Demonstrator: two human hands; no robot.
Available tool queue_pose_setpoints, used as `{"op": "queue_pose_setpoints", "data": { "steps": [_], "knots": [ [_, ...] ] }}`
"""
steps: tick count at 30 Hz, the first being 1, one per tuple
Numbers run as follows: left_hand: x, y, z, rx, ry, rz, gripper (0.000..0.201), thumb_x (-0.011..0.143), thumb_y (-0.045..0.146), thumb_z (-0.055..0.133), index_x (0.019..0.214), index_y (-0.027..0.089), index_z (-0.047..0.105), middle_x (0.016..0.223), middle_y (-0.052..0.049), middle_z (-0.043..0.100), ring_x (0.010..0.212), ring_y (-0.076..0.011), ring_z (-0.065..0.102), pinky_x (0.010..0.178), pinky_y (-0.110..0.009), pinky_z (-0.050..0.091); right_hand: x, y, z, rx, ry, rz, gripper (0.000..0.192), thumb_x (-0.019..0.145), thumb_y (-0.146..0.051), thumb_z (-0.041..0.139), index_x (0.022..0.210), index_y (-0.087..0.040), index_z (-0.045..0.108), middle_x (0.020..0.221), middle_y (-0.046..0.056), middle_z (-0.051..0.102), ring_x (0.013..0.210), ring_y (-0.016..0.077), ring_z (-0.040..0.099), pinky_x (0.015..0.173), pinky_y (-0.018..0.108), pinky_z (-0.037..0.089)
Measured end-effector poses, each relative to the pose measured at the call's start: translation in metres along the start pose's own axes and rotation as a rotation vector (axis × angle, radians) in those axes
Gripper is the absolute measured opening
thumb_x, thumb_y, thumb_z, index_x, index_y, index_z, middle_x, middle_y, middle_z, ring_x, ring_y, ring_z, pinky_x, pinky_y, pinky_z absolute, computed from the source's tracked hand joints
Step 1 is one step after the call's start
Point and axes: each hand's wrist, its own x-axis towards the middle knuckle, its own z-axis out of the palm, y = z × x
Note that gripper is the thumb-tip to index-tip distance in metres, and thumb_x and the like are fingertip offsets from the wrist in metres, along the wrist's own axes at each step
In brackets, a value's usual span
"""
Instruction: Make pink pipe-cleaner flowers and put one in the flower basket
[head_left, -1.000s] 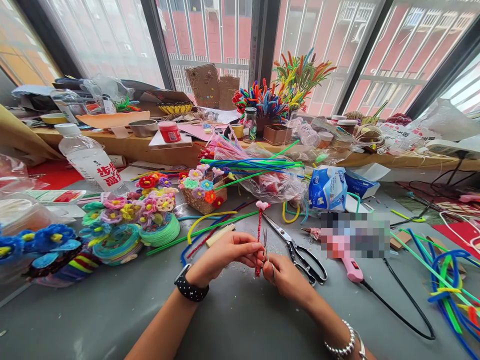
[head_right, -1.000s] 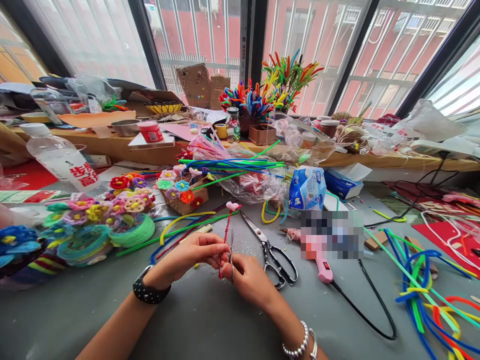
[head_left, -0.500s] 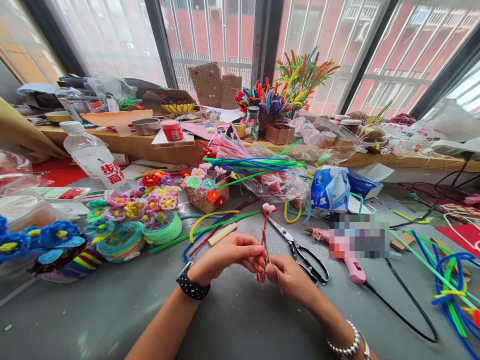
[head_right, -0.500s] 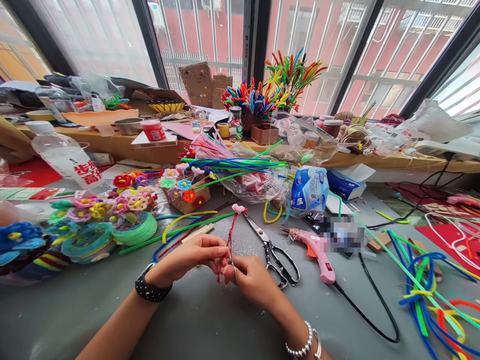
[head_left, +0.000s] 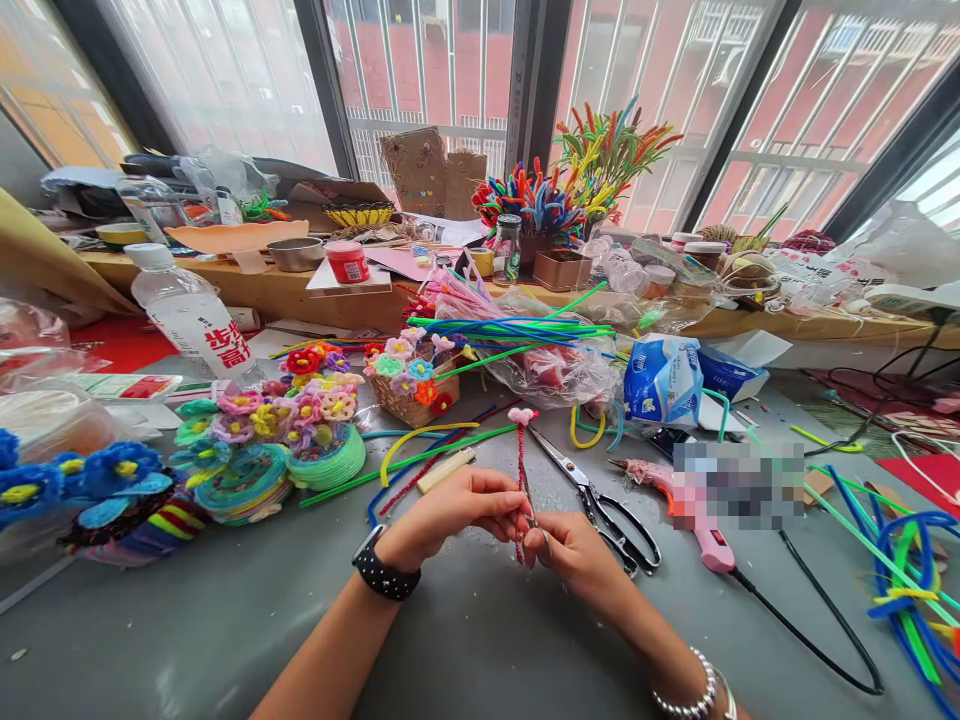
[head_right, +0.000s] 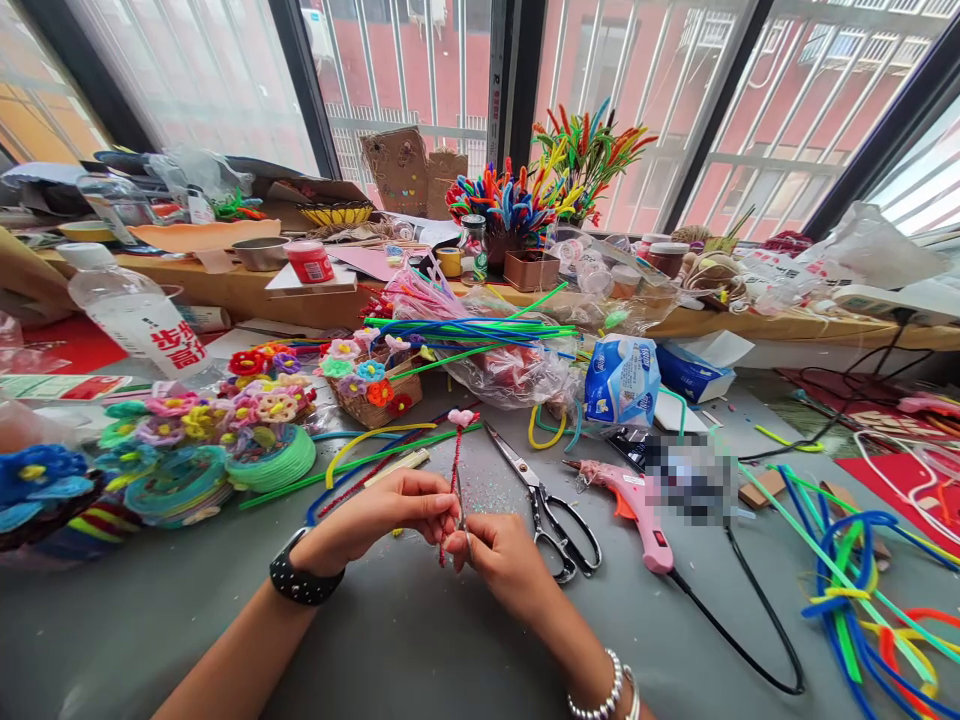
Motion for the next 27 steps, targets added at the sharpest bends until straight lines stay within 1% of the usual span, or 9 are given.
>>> {"op": "queue_pose_setpoints", "data": {
  "steps": [2,5,11,16,19,21,24,27],
  "knots": [
    [-0.0010,0.0000,-0.0008,-0.025,-0.033,-0.017,0.027,0.069,0.038,0.059,0.070,0.011,0.062,0.066,-0.002,0.062,0.059,-0.0088,0.055,0.062,-0.023,0.042,-0.0005,-0.0002,-0.0004,0.019,-0.032,-0.024,0.066,0.069,-0.072,0.028,0.054,-0.013,0.055,0.054,0.000,0.048,0.053,0.0104,0.041,0.051,0.022,0.030],
    [-0.0024,-0.0005,-0.0015,-0.056,-0.069,-0.027,0.026,0.070,0.037,0.058,0.072,0.012,0.063,0.066,-0.002,0.063,0.059,-0.0092,0.056,0.064,-0.024,0.043,-0.0017,-0.0022,-0.0013,0.012,-0.066,-0.036,0.066,0.070,-0.071,0.028,0.056,-0.013,0.056,0.055,0.001,0.049,0.054,0.0106,0.042,0.051,0.021,0.031],
    [-0.0032,-0.0003,-0.0003,-0.062,-0.111,-0.054,0.027,0.069,0.037,0.059,0.073,0.012,0.064,0.067,-0.003,0.064,0.060,-0.0105,0.057,0.065,-0.025,0.043,-0.0023,-0.0053,-0.0026,-0.018,-0.077,-0.070,0.069,0.069,-0.072,0.024,0.068,-0.013,0.058,0.060,0.001,0.050,0.056,0.0112,0.041,0.051,0.021,0.032],
    [-0.0024,-0.0012,-0.0008,-0.063,-0.095,-0.050,0.025,0.069,0.036,0.060,0.072,0.012,0.065,0.066,-0.003,0.064,0.060,-0.0107,0.058,0.066,-0.025,0.044,-0.0012,-0.0013,-0.0011,0.047,-0.057,-0.053,0.063,0.070,-0.070,0.029,0.061,-0.013,0.055,0.056,-0.001,0.049,0.053,0.0101,0.041,0.051,0.021,0.031],
    [-0.0016,-0.0027,-0.0022,-0.057,-0.069,-0.052,0.026,0.069,0.037,0.059,0.072,0.012,0.065,0.065,-0.003,0.064,0.060,-0.0111,0.058,0.068,-0.027,0.044,-0.0008,0.0003,0.0003,0.050,-0.035,-0.021,0.064,0.069,-0.071,0.031,0.054,-0.014,0.054,0.049,-0.002,0.044,0.048,0.0085,0.036,0.048,0.021,0.028],
    [-0.0011,-0.0034,-0.0030,-0.052,-0.062,-0.053,0.026,0.068,0.038,0.060,0.071,0.013,0.065,0.064,-0.003,0.064,0.060,-0.0113,0.057,0.068,-0.027,0.044,-0.0008,0.0000,0.0008,0.044,-0.022,-0.008,0.065,0.068,-0.071,0.031,0.051,-0.014,0.054,0.047,-0.002,0.044,0.047,0.0086,0.036,0.048,0.021,0.028],
    [-0.0011,-0.0033,-0.0030,-0.046,-0.066,-0.045,0.025,0.069,0.038,0.060,0.071,0.013,0.065,0.064,-0.002,0.064,0.060,-0.0110,0.057,0.067,-0.026,0.044,-0.0014,-0.0020,0.0004,0.057,-0.031,-0.016,0.065,0.068,-0.072,0.030,0.052,-0.014,0.056,0.050,-0.001,0.047,0.048,0.0093,0.038,0.048,0.021,0.029],
    [-0.0018,-0.0023,-0.0021,-0.035,-0.093,-0.041,0.024,0.070,0.036,0.059,0.071,0.013,0.065,0.065,-0.002,0.064,0.060,-0.0102,0.057,0.065,-0.024,0.044,-0.0023,-0.0042,-0.0010,0.069,-0.068,-0.065,0.068,0.068,-0.073,0.026,0.057,-0.013,0.057,0.055,0.001,0.049,0.052,0.0104,0.041,0.050,0.021,0.031]
  ]
}}
